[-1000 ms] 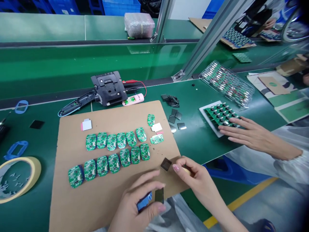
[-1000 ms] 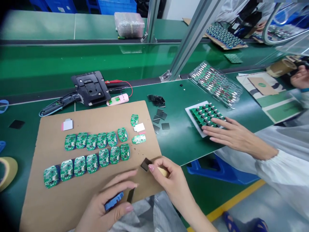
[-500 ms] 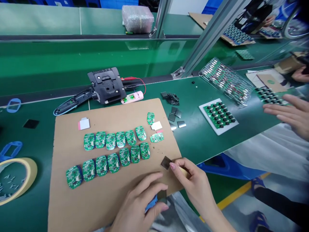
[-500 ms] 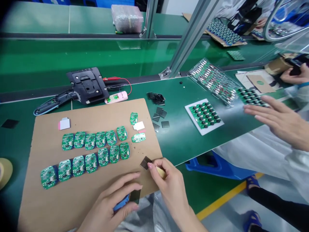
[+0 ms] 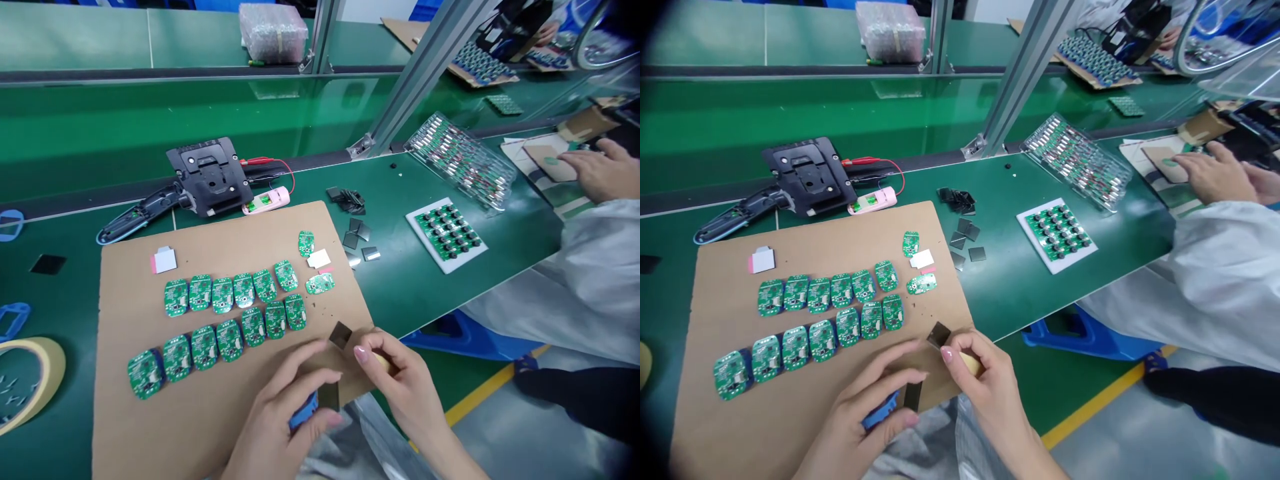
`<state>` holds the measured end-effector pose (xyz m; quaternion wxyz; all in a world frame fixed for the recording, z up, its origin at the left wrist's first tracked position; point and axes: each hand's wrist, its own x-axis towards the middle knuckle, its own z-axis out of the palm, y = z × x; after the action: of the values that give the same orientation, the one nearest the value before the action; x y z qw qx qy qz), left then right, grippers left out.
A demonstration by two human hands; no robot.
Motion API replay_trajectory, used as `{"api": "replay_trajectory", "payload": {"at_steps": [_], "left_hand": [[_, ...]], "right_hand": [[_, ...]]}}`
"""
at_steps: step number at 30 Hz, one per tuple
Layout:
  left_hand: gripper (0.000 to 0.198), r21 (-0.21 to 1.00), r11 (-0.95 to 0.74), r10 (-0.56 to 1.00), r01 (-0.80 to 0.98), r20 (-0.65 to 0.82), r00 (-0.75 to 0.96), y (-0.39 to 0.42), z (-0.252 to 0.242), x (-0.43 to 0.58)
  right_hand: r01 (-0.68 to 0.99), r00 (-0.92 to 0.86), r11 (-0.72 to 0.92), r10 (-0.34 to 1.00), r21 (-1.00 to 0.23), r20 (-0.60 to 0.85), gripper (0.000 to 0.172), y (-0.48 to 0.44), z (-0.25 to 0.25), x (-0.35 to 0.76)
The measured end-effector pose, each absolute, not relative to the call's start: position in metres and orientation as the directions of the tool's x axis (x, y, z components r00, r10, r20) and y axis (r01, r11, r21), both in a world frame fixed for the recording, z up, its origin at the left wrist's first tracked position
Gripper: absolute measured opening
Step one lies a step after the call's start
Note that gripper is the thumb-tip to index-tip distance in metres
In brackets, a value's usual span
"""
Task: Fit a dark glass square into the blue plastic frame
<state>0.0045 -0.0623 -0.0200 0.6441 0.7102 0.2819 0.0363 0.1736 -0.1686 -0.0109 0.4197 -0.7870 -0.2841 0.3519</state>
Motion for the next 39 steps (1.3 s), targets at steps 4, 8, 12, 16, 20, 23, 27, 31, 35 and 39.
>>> {"api": "replay_trajectory", "payload": {"at_steps": [4, 8, 12, 16, 20, 23, 27, 31, 35, 39], "left_hand": [[0.024, 0.945, 0.178, 0.392, 0.275, -0.324, 0.861, -0.049, -0.012, 0.011], [0.024, 0.909, 0.335, 0.349, 0.249, -0.366, 0.863, -0.044, -0.005, 0.017], [0.019, 0.937, 0.275, 0.406, 0.215, -0.316, 0.858, -0.047, -0.008, 0.017], [0.022, 0.974, 0.093, 0.420, 0.209, -0.228, 0.878, -0.050, -0.014, 0.016], [0.021, 0.962, -0.008, 0.384, 0.272, -0.249, 0.889, -0.051, -0.014, 0.016], [0.022, 0.924, -0.090, 0.340, 0.372, -0.323, 0.883, -0.052, -0.011, 0.015], [0.025, 0.886, -0.214, 0.214, 0.411, -0.368, 0.905, -0.053, -0.009, 0.015], [0.025, 0.876, -0.256, 0.167, 0.408, -0.376, 0.912, -0.053, -0.008, 0.016], [0.026, 0.877, -0.273, 0.173, 0.395, -0.359, 0.917, -0.053, -0.010, 0.017], [0.026, 0.872, -0.268, 0.177, 0.409, -0.372, 0.911, -0.053, -0.011, 0.017]], "right_hand": [[0.053, 0.492, -0.452, 0.788, -0.891, -0.371, 0.040, -0.164, 0.002, 0.176], [-0.020, 0.433, -0.490, 0.781, -0.871, -0.449, 0.045, -0.164, 0.005, 0.180], [0.040, 0.489, -0.519, 0.755, -0.854, -0.436, 0.035, -0.169, 0.002, 0.184], [0.169, 0.507, -0.512, 0.778, -0.842, -0.371, 0.026, -0.167, 0.003, 0.185], [0.193, 0.437, -0.514, 0.808, -0.836, -0.396, 0.026, -0.157, 0.005, 0.191], [0.189, 0.460, -0.555, 0.779, -0.810, -0.426, 0.032, -0.151, 0.002, 0.202], [0.104, 0.377, -0.603, 0.759, -0.791, -0.530, 0.037, -0.148, -0.005, 0.214], [0.059, 0.353, -0.644, 0.728, -0.763, -0.588, 0.037, -0.146, -0.008, 0.214], [0.116, 0.393, -0.644, 0.729, -0.756, -0.560, 0.037, -0.145, -0.009, 0.212], [0.179, 0.421, -0.646, 0.732, -0.742, -0.536, 0.037, -0.144, -0.013, 0.211]]}}
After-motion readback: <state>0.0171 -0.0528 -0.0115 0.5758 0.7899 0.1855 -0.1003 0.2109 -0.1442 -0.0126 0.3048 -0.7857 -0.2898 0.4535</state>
